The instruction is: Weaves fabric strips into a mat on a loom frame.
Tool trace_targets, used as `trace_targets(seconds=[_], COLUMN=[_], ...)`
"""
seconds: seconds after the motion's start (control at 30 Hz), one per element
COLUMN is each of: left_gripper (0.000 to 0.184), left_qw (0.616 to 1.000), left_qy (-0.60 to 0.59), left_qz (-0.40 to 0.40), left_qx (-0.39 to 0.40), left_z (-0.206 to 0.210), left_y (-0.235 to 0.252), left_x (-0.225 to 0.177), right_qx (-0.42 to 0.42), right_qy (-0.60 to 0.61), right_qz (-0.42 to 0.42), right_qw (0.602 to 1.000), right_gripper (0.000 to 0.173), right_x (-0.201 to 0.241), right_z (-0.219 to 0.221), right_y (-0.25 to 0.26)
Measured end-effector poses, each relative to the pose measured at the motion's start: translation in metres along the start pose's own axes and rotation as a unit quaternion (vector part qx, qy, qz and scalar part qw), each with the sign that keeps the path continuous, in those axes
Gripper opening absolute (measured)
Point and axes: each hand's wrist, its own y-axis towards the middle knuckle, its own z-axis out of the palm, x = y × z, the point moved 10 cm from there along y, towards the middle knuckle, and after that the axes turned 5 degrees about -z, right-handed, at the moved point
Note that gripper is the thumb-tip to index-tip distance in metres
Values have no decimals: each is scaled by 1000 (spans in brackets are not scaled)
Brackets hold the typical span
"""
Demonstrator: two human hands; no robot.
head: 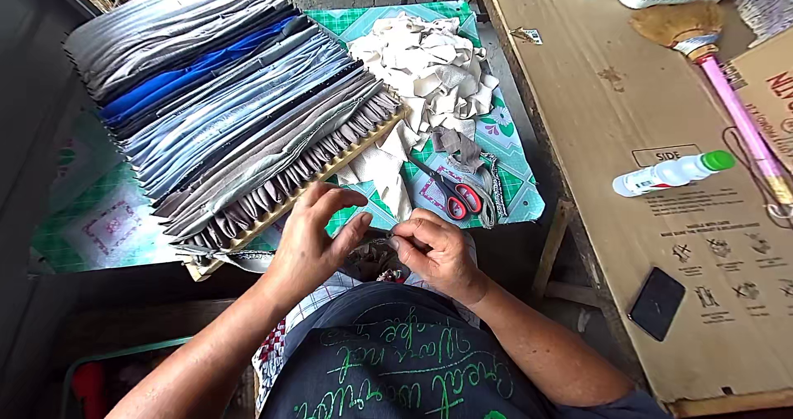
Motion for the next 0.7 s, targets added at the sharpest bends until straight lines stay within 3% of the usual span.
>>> trace_targets(seconds=[0.03,0.1,0.17,0.2,0.27,0.37,0.53,0.7], left_gripper=[34,41,41,39,29,21,7,11], left_qw=[999,994,973,959,918,827,788,764], left_qy=[-5,-63,-125,-173,-325,-539,-581,-603], left_qz=[43,57,-19,-74,-152,-141,-192,-214], left_qx=[-13,70,193,213,170,80,77,79], left_z=[-2,22,65,79,89,83,82,81], left_y=[-9,-30,-46,-49,-47,-38,-36,-41], left_x=[-11,-19,-2,14,40,53,51,54], right_qx=[-4,-13,-18,-16,-3,19,49,72], right_qy=[50,109,138,149,160,164,129,76], right_qz=[35,79,99,105,111,113,100,83], right_qw=[998,991,985,983,981,980,985,991], right_gripper=[15,14,13,12,12,13,17,21], right_x=[-7,-16,-20,-21,-20,-20,-15,-10], right_z=[0,-2,-2,-1,2,7,10,12], right_y=[-1,-4,-6,-7,-8,-10,-12,-11])
